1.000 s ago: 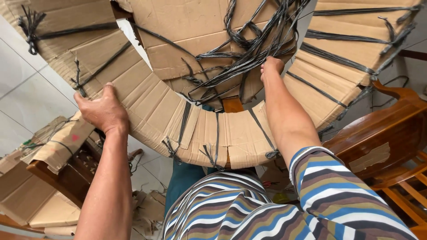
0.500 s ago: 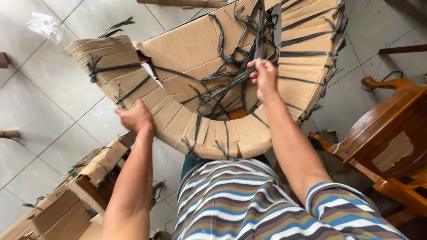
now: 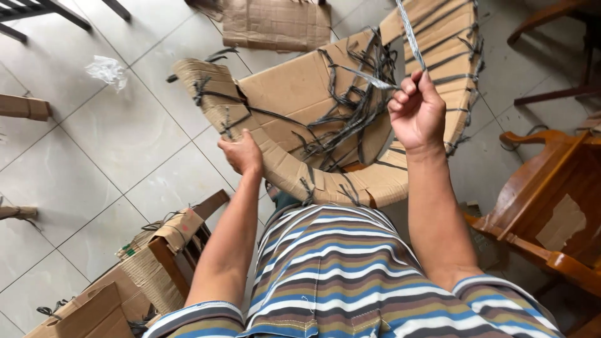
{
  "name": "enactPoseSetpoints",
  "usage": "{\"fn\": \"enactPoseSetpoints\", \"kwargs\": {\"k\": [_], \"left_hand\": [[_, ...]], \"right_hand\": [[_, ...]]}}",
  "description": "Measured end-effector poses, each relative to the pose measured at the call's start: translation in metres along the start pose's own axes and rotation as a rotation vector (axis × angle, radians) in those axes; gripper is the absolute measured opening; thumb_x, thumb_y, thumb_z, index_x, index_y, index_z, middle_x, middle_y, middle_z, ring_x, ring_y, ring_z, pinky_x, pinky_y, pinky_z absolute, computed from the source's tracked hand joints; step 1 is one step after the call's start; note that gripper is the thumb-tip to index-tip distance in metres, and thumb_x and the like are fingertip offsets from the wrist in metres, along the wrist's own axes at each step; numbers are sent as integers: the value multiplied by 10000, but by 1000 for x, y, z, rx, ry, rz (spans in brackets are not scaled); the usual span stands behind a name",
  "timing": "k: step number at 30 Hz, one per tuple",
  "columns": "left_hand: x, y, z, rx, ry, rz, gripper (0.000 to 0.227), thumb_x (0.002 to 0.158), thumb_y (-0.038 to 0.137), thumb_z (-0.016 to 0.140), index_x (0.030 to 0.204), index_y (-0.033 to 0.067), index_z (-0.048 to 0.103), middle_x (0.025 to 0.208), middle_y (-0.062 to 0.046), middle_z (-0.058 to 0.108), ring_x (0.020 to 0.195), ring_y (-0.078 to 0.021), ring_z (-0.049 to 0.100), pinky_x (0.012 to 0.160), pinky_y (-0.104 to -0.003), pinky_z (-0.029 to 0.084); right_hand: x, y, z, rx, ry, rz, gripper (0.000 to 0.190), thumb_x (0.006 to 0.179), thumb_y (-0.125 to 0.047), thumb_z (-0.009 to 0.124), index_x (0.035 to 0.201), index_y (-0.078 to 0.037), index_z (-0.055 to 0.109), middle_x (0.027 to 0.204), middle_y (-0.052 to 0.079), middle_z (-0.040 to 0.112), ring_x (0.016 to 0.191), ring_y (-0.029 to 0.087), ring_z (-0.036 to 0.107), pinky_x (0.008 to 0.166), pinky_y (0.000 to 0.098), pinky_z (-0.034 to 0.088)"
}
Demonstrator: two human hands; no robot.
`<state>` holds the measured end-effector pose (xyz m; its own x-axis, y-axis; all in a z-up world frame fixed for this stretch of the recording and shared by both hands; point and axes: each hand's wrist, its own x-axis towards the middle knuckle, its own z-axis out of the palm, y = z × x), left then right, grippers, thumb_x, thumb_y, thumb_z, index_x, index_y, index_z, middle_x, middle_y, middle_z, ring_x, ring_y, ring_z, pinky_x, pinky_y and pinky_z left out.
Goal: Wrapping a wooden chair frame with black plastic or rubber strips to create a base for upholstery.
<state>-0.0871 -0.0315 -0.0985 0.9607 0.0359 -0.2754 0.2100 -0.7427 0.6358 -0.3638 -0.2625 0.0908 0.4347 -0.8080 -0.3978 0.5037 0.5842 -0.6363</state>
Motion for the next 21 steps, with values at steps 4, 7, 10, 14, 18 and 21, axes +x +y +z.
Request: {"fn": "enactPoseSetpoints", "kwargs": {"k": [4, 7, 10, 14, 18, 21], "left_hand": [[-74, 48, -86, -160, -88, 449, 674, 984, 272, 699, 1471, -75, 387, 1431, -371, 472, 1371, -542, 436, 1187, -608, 301], [-132, 71, -131, -661, -762, 139, 756, 1019, 508, 590, 1426, -117, 462, 1421, -388, 492, 1410, -560, 395, 1214, -608, 270], [-113, 54, -103, -809, -1394, -524, 915, 968, 756, 461, 1553, 66, 327, 1407, -153, 616, 1380, -331, 527, 1170, -528, 343], [-61, 45, -60, -1018, -1204, -592, 479, 1018, 556, 552, 1215, 130, 644, 849, -60, 742, 873, -232, 773, 899, -419, 620], [-15, 43, -57, -1025, -1139, -481, 393, 1073, 504, 446, 987, 161, 618, 614, 55, 355, 494, -112, 456, 669, -326, 585], [-5, 44, -67, -1025, -1075, -381, 364, 1084, 463, 453, 1002, 147, 614, 628, 25, 403, 506, -127, 499, 693, -353, 610]], "right_hand": [[-32, 33, 25, 87, -54, 106, 163, 1084, -326, 549, 1059, -208, 658, 763, -67, 512, 693, 83, 559, 661, 208, 484], [-59, 75, 32, 48, -42, 228, 166, 1079, -336, 552, 1042, -202, 643, 744, -65, 465, 679, 93, 540, 645, 220, 477], [-80, 130, 16, -116, 5, 385, 153, 1071, -251, 538, 1052, -164, 663, 780, -67, 525, 708, 49, 563, 647, 186, 498], [-103, 141, 3, -460, -23, 447, 198, 1076, -305, 552, 1035, -125, 624, 706, -50, 448, 633, 69, 534, 584, 187, 462], [-105, 121, -11, -501, 23, 342, 192, 1067, -311, 576, 1041, -125, 613, 725, -70, 467, 653, 38, 540, 601, 171, 474], [-100, 107, -23, -481, 74, 268, 205, 1084, -349, 560, 1061, -147, 594, 733, -52, 496, 650, 59, 565, 607, 184, 482]]}}
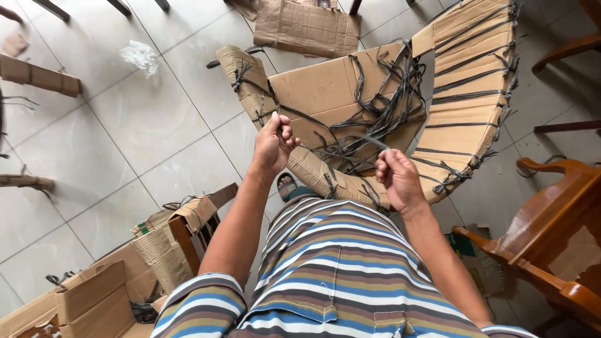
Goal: Wrapping a wooden chair frame with black plastic or rubber strips to create a base for upholstery.
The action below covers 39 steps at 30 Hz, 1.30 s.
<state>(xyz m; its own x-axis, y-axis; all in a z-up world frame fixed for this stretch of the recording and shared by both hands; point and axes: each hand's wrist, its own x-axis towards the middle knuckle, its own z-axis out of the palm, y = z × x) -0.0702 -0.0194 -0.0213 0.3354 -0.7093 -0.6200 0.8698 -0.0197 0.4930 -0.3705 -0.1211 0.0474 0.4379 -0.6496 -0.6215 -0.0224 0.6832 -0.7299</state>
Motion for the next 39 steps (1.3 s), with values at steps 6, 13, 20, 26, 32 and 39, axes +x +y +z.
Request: {"fn": "enactPoseSetpoints", "kwargs": {"k": [6, 13, 20, 26, 32, 39], "left_hand": [[0, -3, -1, 8, 59, 149, 301, 1076, 386, 526, 1040, 127, 676, 767, -93, 713, 715, -245, 773, 840, -445, 667], [-14, 9, 14, 325, 201, 286, 204, 982, 362, 712, 1069, 182, 749, 923, 7, 804, 808, -90, 774, 826, -229, 597], [-43, -29, 32, 512, 138, 287, 201, 951, 293, 782, 1064, 128, 760, 819, -21, 758, 724, -76, 725, 744, -212, 596], [-64, -109, 41, 644, 1, 161, 224, 912, 217, 825, 1080, 80, 769, 827, -63, 768, 726, -98, 714, 735, -236, 574], [-75, -119, 39, 672, 127, 183, 236, 960, 289, 784, 1082, 87, 770, 889, -59, 791, 747, -73, 678, 761, -218, 537], [-99, -111, 57, 669, 324, 241, 187, 949, 251, 790, 979, 68, 767, 762, -51, 746, 713, -79, 655, 760, -237, 532]], "right_hand": [[7, -14, -35, 61, 172, -119, 152, 1107, -331, 534, 1050, -201, 588, 753, -41, 583, 644, 58, 603, 592, 162, 482], [25, -13, -103, 177, 277, -145, 152, 1121, -332, 531, 1061, -220, 615, 871, 4, 705, 721, 103, 653, 652, 189, 496], [67, 44, -121, -265, 545, -250, 659, 973, -220, 725, 1495, -61, 356, 1331, 115, 610, 1020, 133, 669, 732, 243, 579], [-17, -21, 46, -667, -186, -316, 567, 969, -350, 648, 1436, -51, 531, 1665, 208, 268, 1478, 544, 284, 1160, 657, 349], [-11, -28, 23, -707, -441, -191, 267, 1038, -236, 600, 1249, -118, 714, 897, 92, 762, 919, 100, 621, 831, 363, 548], [9, -30, -8, -626, -617, 20, 147, 998, -178, 650, 950, -85, 753, 671, 21, 619, 614, 112, 565, 596, 263, 484]]}}
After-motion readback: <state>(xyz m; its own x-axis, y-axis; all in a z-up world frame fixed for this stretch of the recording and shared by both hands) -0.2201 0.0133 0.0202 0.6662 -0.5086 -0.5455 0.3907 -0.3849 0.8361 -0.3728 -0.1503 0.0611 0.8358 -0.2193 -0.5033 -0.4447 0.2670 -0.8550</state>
